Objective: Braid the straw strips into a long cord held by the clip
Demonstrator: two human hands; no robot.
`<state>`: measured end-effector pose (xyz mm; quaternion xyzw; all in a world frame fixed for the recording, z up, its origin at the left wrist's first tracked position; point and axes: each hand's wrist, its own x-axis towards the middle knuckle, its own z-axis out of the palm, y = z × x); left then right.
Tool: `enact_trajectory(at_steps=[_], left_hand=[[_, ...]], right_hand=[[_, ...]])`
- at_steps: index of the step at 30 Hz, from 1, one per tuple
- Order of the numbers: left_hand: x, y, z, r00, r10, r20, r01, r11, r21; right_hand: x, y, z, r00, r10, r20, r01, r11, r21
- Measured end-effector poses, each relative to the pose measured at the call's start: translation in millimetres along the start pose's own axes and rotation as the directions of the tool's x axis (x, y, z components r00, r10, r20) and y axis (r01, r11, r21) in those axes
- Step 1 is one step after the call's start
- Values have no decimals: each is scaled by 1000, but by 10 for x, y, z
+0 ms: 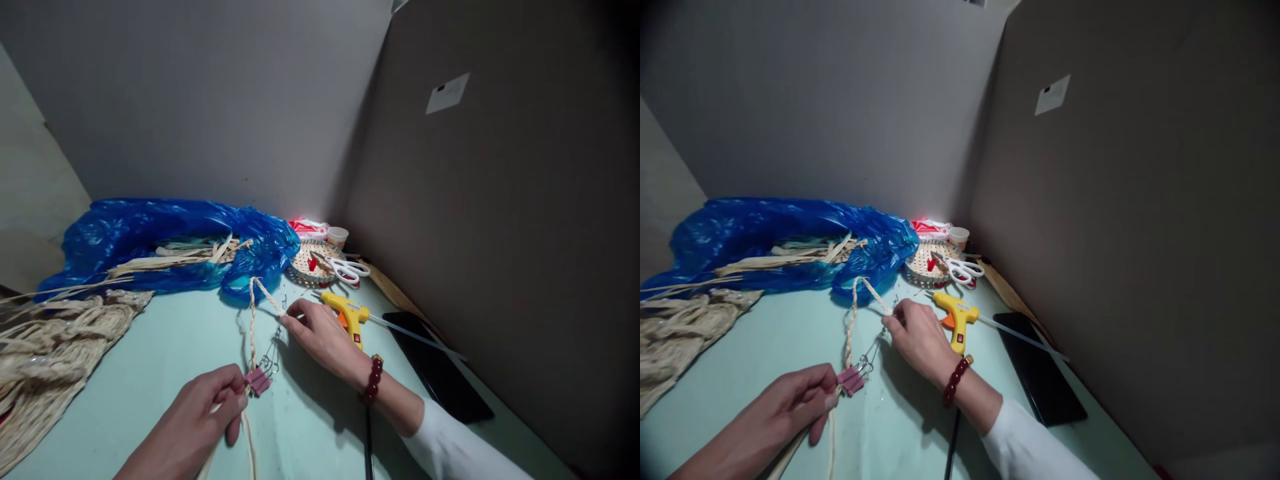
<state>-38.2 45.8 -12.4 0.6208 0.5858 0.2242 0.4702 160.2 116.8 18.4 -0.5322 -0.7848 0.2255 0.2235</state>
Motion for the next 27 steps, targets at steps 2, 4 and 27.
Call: enact_trajectory(at_steps=[2, 4, 27], left_hand=[[-9, -4, 6, 1000, 14, 7, -14, 1000, -4], [-12, -10, 9, 1000, 18, 6, -18, 1000, -6], [192, -86, -84, 999, -22, -27, 16, 981, -196]], right_hand=[[152, -35, -21, 997, -73, -37, 65, 983, -174], [349, -74, -4, 991, -132, -36, 117, 956, -269], [1566, -385, -415, 823, -568, 20, 480, 676, -559]])
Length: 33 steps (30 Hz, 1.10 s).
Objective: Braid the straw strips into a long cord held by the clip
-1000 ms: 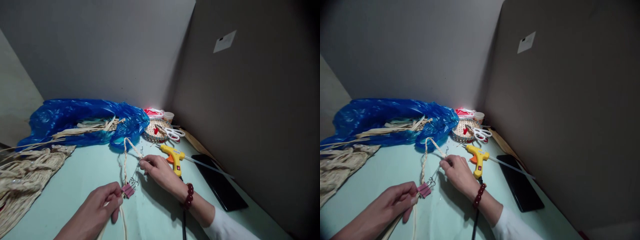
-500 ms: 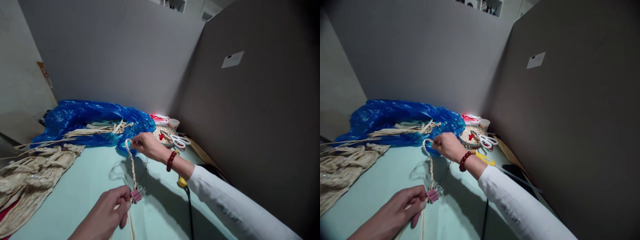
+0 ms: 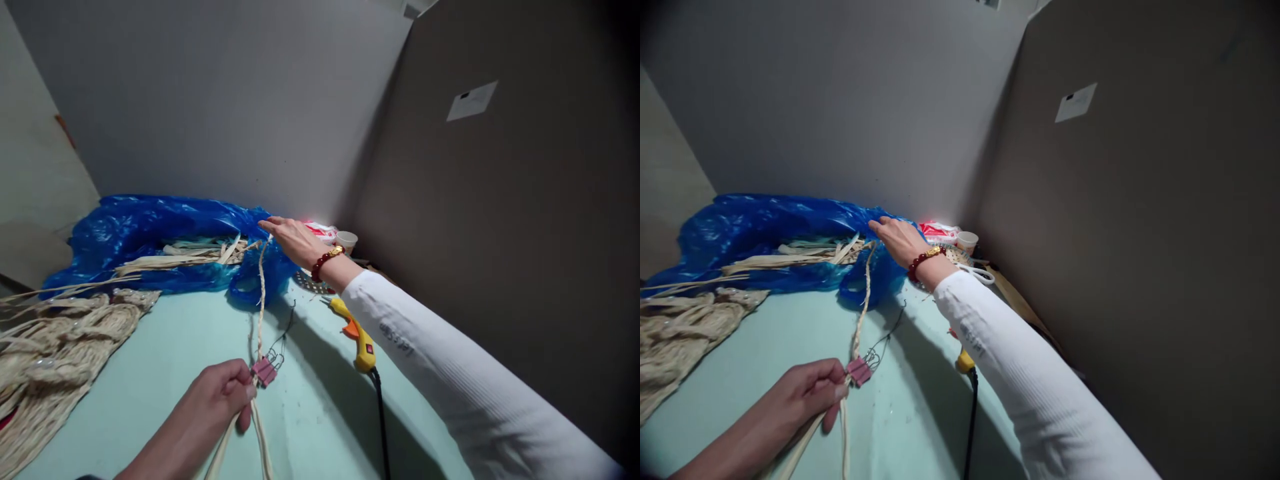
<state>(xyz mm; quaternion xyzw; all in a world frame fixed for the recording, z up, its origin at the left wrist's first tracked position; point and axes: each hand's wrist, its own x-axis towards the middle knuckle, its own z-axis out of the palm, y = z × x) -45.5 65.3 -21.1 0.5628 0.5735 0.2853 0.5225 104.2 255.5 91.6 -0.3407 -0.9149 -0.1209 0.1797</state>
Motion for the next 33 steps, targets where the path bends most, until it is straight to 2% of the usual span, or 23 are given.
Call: enact_trajectory(at_steps=[5, 8, 12, 15, 17, 20, 22, 26, 33], left_hand=[[-104, 65, 36, 998, -57, -7, 57, 997, -53], [-151, 55, 48, 999, -26, 36, 27, 999, -38], [-185, 23, 73, 1000, 5, 15, -4, 998, -61], [-182, -18, 89, 1000, -16, 23, 18, 995, -102], [-178, -30, 98, 998, -62, 31, 66, 989, -134], [-181, 19, 120, 991, -132, 15, 133, 973, -191], [-182, 90, 143, 989, -145, -5, 141, 965, -221], [-110, 213, 188, 994, -97, -52, 83, 970, -230], [304, 243, 253, 987, -87, -132, 60, 979, -197]], right_hand=[[-540, -32, -88, 984, 159, -78, -155, 987, 50], [-974, -172, -112, 975, 220, -35, -216, 972, 92], [-1480, -534, 23, 989, 126, 72, -137, 973, 188], [-1673, -792, 147, 992, -6, 125, -27, 965, 261], [-1704, -873, 192, 992, -28, 127, -5, 968, 251], [-1668, -837, 206, 990, -7, 141, -21, 981, 193], [-1624, -739, 206, 979, 50, 200, -86, 980, 178], [-1515, -491, 221, 936, 202, 287, -258, 950, 174], [-1220, -257, 287, 858, 386, 338, -438, 895, 88]])
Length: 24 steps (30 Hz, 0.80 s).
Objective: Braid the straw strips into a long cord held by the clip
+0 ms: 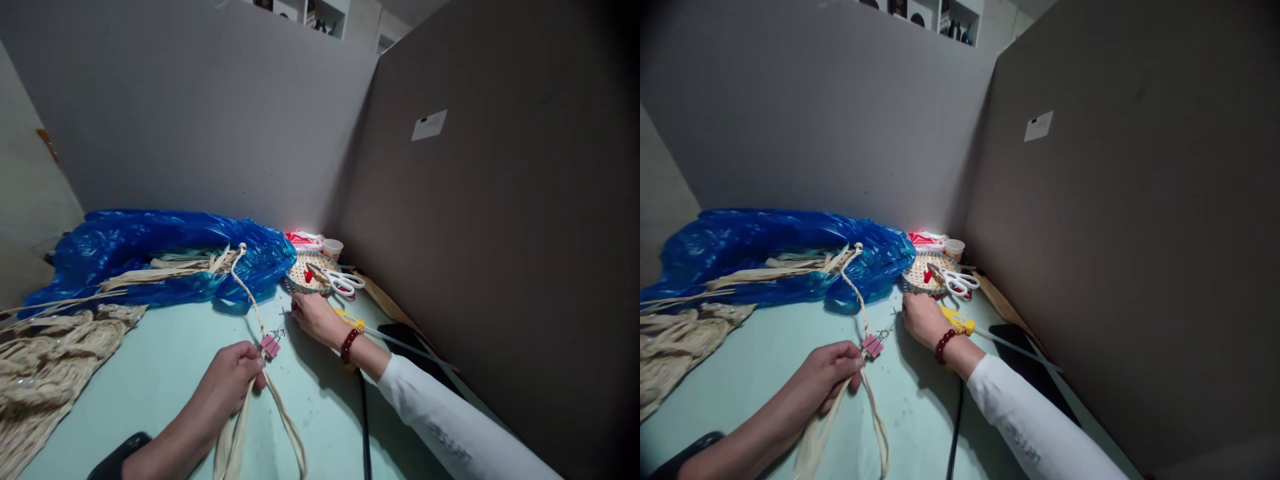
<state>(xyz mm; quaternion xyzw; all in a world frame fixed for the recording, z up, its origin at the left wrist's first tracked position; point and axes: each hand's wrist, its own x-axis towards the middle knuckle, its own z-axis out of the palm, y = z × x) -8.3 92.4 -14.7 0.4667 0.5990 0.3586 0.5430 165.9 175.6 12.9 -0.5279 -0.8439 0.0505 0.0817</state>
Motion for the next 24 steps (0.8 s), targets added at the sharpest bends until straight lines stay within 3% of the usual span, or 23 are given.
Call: enact_trajectory(at_steps=[5, 11, 18, 24], left_hand=[[190, 76, 29, 1000, 25, -16, -25, 999, 29], [219, 153, 27, 998, 65, -16, -63, 995, 77], [274, 169, 40, 995, 101, -24, -97, 989, 107], [248, 78, -40, 996, 91, 17, -92, 989, 116]], right_hand=[[204, -12, 51, 994, 113, 2, -113, 990, -81], [372, -109, 98, 986, 161, 48, -153, 979, -138], [485, -148, 130, 992, 128, -3, -127, 982, -136], [264, -150, 122, 999, -6, -33, 3, 996, -86]])
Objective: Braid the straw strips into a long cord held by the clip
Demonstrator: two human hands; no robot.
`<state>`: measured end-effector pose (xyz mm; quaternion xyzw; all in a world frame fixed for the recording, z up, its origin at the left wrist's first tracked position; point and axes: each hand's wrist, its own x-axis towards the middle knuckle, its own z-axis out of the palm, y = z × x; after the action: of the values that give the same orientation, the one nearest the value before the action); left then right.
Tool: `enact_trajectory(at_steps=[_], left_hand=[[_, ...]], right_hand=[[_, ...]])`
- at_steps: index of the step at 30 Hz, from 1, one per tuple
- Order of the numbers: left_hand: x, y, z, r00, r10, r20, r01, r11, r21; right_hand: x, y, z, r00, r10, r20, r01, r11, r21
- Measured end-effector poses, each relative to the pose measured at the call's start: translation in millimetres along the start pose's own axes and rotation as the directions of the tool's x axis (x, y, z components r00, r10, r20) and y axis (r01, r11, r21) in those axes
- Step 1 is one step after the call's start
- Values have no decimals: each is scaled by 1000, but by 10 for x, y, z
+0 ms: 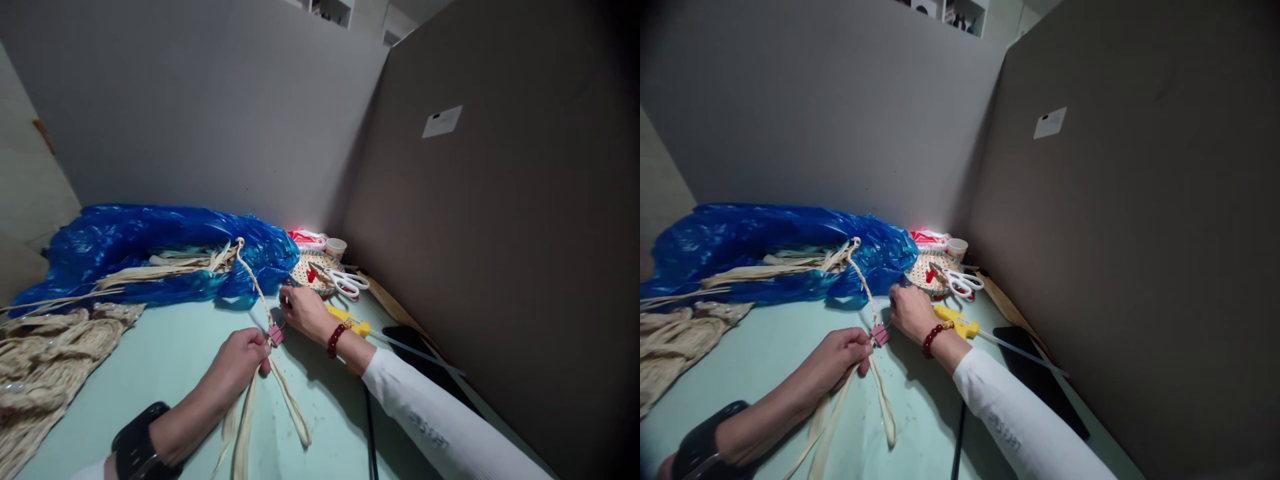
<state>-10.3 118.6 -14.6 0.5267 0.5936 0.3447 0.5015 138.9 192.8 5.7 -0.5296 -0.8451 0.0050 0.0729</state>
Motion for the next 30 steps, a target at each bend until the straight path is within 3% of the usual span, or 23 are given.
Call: enact_trajectory(at_steps=[5, 13, 21, 30], left_hand=[[-81, -73, -33, 1000, -19, 12, 19, 1000, -5], [-255, -138, -2, 999, -12, 30, 13, 1000, -17], [-253, -97, 0, 1000, -6, 24, 8, 997, -78], [-118, -152, 10, 999, -33, 14, 34, 995, -91]], right_hand=[[-225, 12, -62, 998, -65, -21, 65, 998, 24], [-370, 38, -15, 995, -66, -70, 72, 994, 84], [-197, -55, -50, 995, 13, -101, 0, 992, 128], [-35, 9, -12, 995, 15, -98, 8, 972, 237]])
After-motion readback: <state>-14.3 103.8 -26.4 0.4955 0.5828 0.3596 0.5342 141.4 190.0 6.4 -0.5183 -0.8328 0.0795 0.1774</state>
